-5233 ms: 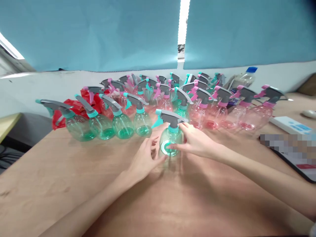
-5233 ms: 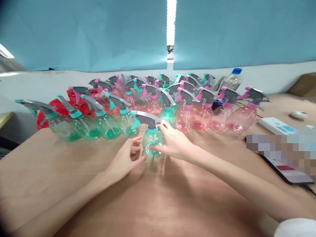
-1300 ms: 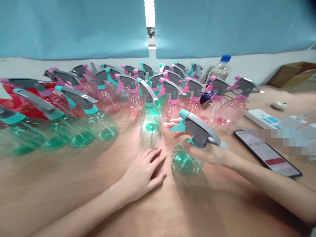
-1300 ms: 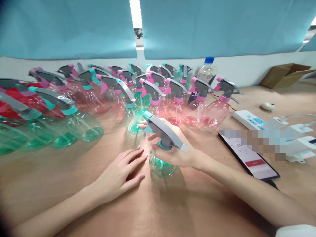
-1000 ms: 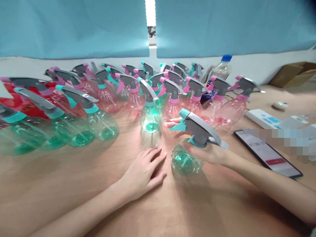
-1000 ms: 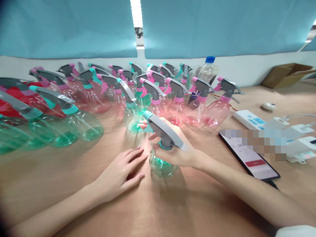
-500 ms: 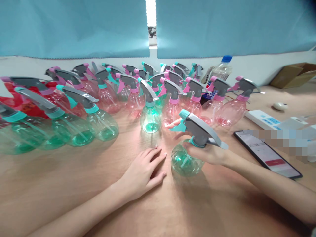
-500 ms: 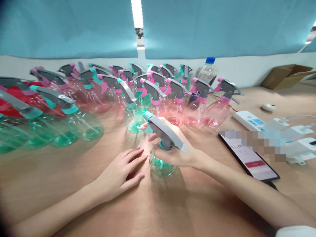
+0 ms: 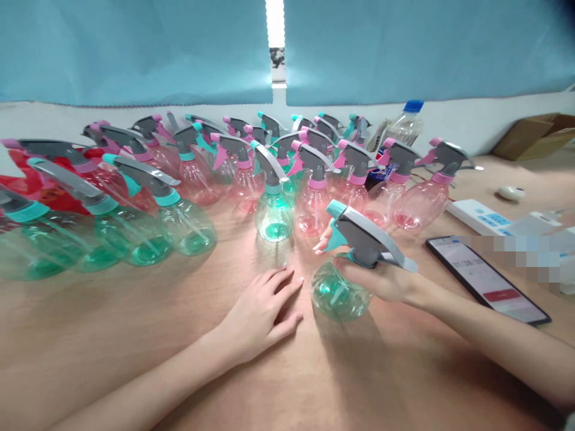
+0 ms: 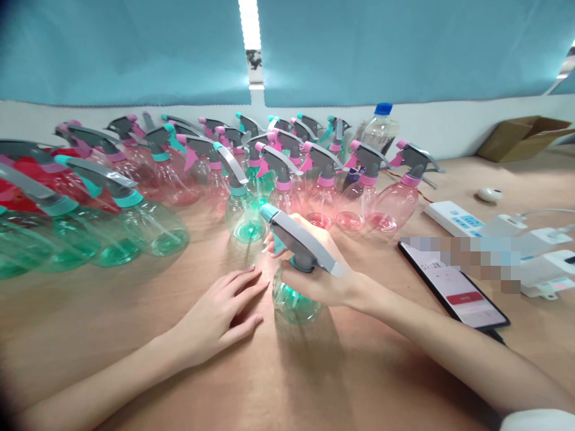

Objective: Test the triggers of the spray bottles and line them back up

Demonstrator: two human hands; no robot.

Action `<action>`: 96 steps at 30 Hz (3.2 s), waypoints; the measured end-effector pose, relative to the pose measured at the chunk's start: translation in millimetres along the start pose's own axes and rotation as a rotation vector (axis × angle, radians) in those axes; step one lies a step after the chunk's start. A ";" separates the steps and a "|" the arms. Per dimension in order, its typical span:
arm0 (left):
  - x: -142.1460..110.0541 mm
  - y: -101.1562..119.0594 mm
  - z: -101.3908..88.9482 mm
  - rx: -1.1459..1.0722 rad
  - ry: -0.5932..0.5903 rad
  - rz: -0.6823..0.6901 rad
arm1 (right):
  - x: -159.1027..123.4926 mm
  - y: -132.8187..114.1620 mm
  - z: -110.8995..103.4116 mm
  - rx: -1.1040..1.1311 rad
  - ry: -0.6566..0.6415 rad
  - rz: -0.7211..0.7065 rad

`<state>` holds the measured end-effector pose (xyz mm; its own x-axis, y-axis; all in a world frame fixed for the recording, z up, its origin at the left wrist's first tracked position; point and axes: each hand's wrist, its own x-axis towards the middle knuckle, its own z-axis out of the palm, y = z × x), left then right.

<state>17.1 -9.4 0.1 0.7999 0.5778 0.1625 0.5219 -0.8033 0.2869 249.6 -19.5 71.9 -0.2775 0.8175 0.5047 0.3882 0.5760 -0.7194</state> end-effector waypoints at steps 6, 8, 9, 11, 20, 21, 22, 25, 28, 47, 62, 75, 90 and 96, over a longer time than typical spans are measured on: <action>0.5 0.4 0.3 -0.014 0.021 0.002 | -0.9 3.9 0.2 0.112 -0.020 0.031; 0.1 0.2 0.8 -0.014 0.025 0.004 | -1.4 5.5 0.5 0.156 -0.060 0.048; -0.1 0.0 1.0 -0.011 0.024 0.005 | -1.8 6.1 0.7 0.184 -0.079 0.061; -0.3 -0.2 1.1 0.000 0.017 0.007 | -2.8 7.4 1.3 0.235 -0.091 0.070; 0.3 -0.5 0.7 0.003 0.021 0.006 | -5.3 10.9 3.5 0.260 -0.072 0.060; 0.2 -0.4 0.8 0.000 0.021 0.006 | -5.4 11.2 3.7 0.261 -0.071 0.056; 0.2 -0.3 0.8 -0.003 0.022 0.006 | -5.5 11.5 3.8 0.259 -0.072 0.053; -0.3 -0.1 0.8 -0.003 0.018 0.005 | -5.3 11.9 3.8 0.240 -0.073 0.042; -0.8 0.0 1.1 0.010 0.011 0.006 | -4.8 11.5 3.4 0.216 -0.065 0.020; 0.5 0.1 0.6 0.026 0.006 0.008 | -5.2 13.4 4.5 0.233 -0.067 0.007; -0.1 0.0 1.6 0.020 0.011 0.015 | -5.4 12.4 4.3 0.247 -0.064 0.019; 0.9 0.3 1.0 0.011 0.026 0.017 | -2.5 10.2 1.1 0.184 -0.081 -0.014; 1.3 0.1 2.5 0.030 0.041 0.017 | 0.1 -1.5 -1.9 0.158 -0.041 -0.009; 1.2 0.1 2.4 0.021 0.050 0.013 | -0.2 1.3 -2.5 0.170 -0.082 -0.012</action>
<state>18.8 -9.1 -1.9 0.7911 0.5731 0.2137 0.5178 -0.8135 0.2648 252.3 -18.9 72.1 -0.3547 0.8034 0.4782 0.2322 0.5711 -0.7873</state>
